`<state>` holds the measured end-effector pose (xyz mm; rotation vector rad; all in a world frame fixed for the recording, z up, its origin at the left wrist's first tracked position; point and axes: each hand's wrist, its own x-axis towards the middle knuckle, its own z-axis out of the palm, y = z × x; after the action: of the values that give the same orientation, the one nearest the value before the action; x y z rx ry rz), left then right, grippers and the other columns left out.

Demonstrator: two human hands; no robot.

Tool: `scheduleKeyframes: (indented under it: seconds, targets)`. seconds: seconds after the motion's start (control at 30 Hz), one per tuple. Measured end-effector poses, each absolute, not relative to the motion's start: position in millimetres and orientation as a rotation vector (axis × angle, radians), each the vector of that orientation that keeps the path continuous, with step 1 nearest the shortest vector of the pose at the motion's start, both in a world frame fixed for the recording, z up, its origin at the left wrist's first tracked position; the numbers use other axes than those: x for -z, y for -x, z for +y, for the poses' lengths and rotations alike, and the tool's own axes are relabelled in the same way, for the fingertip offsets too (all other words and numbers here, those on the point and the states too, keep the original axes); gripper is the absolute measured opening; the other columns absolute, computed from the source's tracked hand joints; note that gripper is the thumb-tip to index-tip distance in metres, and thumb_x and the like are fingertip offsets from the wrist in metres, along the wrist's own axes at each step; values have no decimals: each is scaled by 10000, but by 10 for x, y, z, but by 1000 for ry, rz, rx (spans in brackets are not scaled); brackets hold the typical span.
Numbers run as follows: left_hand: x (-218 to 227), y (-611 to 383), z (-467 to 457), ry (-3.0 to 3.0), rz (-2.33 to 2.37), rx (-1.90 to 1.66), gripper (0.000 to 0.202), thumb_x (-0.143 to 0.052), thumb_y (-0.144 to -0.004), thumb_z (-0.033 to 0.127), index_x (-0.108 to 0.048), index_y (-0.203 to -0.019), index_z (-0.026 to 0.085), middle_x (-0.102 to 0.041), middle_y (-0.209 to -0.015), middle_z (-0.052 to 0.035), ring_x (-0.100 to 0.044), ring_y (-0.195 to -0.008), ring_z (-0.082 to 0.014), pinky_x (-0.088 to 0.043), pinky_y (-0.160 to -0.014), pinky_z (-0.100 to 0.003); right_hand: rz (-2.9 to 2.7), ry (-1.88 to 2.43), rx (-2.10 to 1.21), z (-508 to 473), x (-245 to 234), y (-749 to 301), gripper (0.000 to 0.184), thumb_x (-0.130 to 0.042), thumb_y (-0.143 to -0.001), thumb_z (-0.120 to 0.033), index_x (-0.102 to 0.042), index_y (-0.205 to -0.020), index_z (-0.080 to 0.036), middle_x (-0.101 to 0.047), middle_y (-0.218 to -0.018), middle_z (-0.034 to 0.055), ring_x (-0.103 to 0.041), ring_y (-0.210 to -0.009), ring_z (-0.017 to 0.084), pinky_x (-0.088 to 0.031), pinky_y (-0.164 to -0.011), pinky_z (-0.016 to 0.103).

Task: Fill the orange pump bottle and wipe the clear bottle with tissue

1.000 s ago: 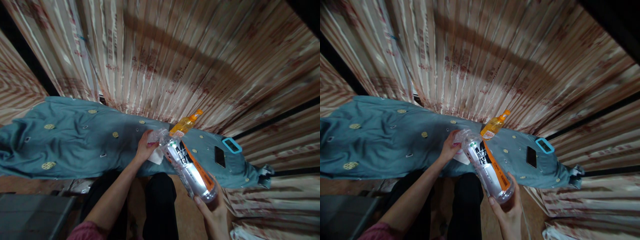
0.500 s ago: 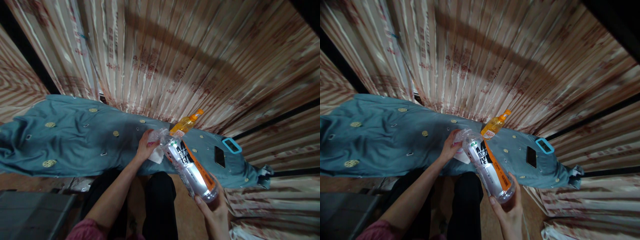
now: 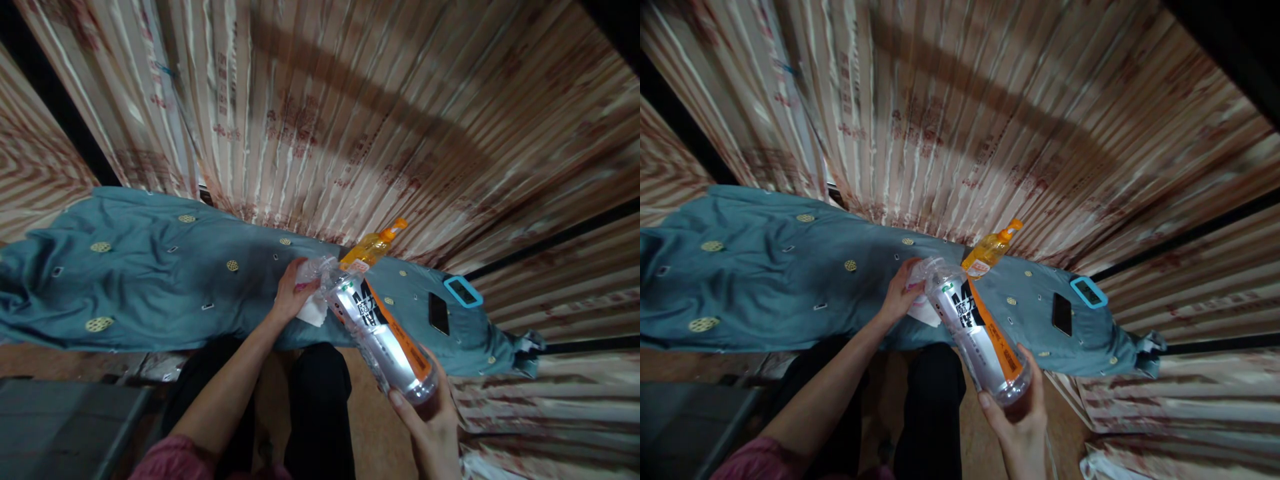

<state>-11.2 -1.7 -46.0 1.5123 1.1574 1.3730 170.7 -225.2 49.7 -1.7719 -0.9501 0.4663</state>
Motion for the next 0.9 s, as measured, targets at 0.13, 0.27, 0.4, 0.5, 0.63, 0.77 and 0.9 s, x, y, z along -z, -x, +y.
scheduleKeyframes:
  seconds: [0.13,0.27,0.4,0.5,0.63,0.77,0.9]
  targets:
    - [452,115,-19,-1495,1148,-1364,595,-726,-770,484,-602,-1272,190,-701,-1269,-127,-663,-1202,-331,-500,-1086,-503,-940,1757,-485,-2259,-495,-1711,937,-856,-664,-584,-490,-1438,-205,-589,-1449,152,-567,-1333,366,-431,-1122,487]
    - [454,116,-17,-1486,1151,-1354,602,-741,-768,485,-603,-1279,201,-700,-1277,-120,-659,-1206,-324,-499,-1087,-491,-936,1745,-490,-2256,-499,-1707,940,-866,-651,-577,-492,-1430,-208,-592,-1437,151,-582,-1304,358,-443,-1106,483]
    - [468,114,-16,-1493,1146,-1368,605,-748,-767,488,-608,-1275,191,-707,-1250,-121,-669,-1185,-324,-516,-1067,-486,-935,1749,-471,-2253,-518,-1685,942,-864,-644,-567,-494,-1428,-198,-583,-1444,158,-561,-1329,370,-420,-1126,498]
    - [473,116,-17,-1502,1150,-1366,614,-752,-767,499,-606,-1276,189,-703,-1256,-122,-670,-1183,-326,-518,-1066,-485,-928,1753,-466,-2254,-528,-1678,955,-863,-639,-568,-491,-1431,-187,-570,-1458,170,-555,-1337,380,-423,-1123,503]
    - [472,125,-16,-1516,1145,-1357,626,-740,-776,511,-600,-1284,173,-694,-1270,-135,-662,-1197,-330,-510,-1076,-483,-965,1760,-474,-2263,-512,-1704,946,-862,-658,-577,-486,-1440,-198,-584,-1449,159,-575,-1318,360,-455,-1098,483]
    - [471,130,-12,-1527,1139,-1352,618,-742,-773,503,-603,-1277,173,-696,-1263,-134,-662,-1196,-329,-512,-1072,-478,-979,1752,-472,-2276,-490,-1731,938,-866,-668,-570,-487,-1447,-213,-580,-1468,151,-577,-1325,352,-476,-1088,476]
    - [476,122,-12,-1524,1148,-1371,604,-750,-771,477,-603,-1277,182,-700,-1264,-127,-666,-1192,-325,-518,-1067,-481,-967,1759,-484,-2275,-500,-1722,956,-870,-660,-572,-476,-1455,-217,-577,-1473,153,-591,-1307,353,-494,-1064,469]
